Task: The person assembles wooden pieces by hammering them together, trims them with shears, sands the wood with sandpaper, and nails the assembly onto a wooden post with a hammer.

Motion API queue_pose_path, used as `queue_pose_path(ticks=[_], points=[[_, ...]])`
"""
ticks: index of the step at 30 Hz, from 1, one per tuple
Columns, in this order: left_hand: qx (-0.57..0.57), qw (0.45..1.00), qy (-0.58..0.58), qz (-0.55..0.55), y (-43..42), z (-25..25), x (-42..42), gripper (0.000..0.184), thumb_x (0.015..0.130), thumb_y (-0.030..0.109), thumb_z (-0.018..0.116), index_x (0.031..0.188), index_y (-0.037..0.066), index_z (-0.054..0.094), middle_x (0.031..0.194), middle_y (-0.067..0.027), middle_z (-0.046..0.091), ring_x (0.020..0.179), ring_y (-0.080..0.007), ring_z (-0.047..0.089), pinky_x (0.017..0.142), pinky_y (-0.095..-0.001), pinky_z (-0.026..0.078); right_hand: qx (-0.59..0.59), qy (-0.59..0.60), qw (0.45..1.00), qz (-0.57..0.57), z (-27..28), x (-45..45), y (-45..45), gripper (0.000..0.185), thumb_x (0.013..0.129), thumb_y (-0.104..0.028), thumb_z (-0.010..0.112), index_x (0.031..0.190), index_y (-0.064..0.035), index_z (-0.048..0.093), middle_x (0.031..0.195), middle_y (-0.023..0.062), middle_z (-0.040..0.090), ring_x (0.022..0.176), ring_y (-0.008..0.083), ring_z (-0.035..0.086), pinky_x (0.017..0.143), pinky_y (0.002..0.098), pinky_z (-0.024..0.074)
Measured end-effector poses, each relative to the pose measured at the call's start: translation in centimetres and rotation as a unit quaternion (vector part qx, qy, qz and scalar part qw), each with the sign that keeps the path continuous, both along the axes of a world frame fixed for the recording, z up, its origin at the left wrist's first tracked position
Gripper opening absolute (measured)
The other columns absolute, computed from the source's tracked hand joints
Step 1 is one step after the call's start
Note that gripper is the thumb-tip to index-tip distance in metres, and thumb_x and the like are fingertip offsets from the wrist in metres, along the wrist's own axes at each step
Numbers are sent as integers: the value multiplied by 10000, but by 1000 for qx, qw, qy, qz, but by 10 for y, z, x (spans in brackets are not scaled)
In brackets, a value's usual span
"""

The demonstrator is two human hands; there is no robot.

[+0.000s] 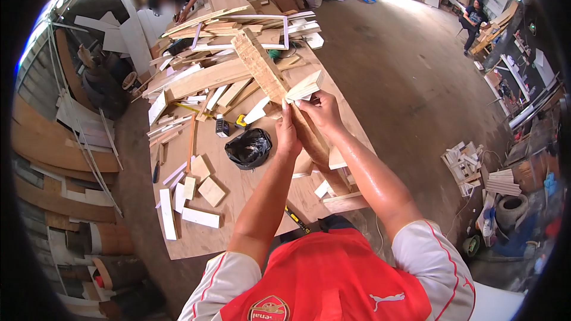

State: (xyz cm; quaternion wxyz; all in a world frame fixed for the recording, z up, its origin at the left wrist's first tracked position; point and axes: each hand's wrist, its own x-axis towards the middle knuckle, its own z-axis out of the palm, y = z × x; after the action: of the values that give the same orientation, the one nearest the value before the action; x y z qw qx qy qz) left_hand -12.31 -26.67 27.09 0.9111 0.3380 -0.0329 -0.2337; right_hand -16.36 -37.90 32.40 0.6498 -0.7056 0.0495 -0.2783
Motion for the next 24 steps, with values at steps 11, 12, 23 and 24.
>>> queue_pose_path(ticks=[11, 12, 23, 24], points=[[21, 999, 15, -46, 33, -19, -105, 628, 1099, 514, 543, 1434, -17, 525, 1340, -131, 658, 1215, -236, 662, 1055, -411, 544, -9, 80, 997, -14, 2, -116, 37, 256, 949, -118, 764, 1167, 17, 750, 1044, 86, 790, 966, 133, 729, 863, 309, 564], [19, 998, 23, -50, 33, -18, -114, 624, 1101, 512, 538, 1437, -13, 523, 1345, -132, 655, 1215, -240, 663, 1056, -414, 543, -23, 95, 995, -21, 6, -126, 40, 257, 951, -118, 761, 1170, 17, 750, 1043, 87, 790, 969, 137, 730, 866, 314, 565], [-10, 998, 53, -11, 16, -60, -209, 617, 1101, 512, 540, 1406, -25, 544, 1305, -143, 687, 1168, -241, 686, 1028, -405, 555, -132, 146, 980, -10, -25, -206, 21, 339, 939, -199, 758, 1201, 11, 713, 1057, 163, 790, 965, 257, 776, 846, 382, 594], [-12, 998, 52, -14, 10, -64, -219, 630, 1109, 516, 517, 1426, -28, 533, 1325, -148, 684, 1194, -245, 681, 1035, -408, 554, -139, 138, 981, -3, -33, -214, 14, 347, 944, -217, 753, 1198, 13, 696, 1043, 177, 787, 948, 286, 781, 829, 398, 600]])
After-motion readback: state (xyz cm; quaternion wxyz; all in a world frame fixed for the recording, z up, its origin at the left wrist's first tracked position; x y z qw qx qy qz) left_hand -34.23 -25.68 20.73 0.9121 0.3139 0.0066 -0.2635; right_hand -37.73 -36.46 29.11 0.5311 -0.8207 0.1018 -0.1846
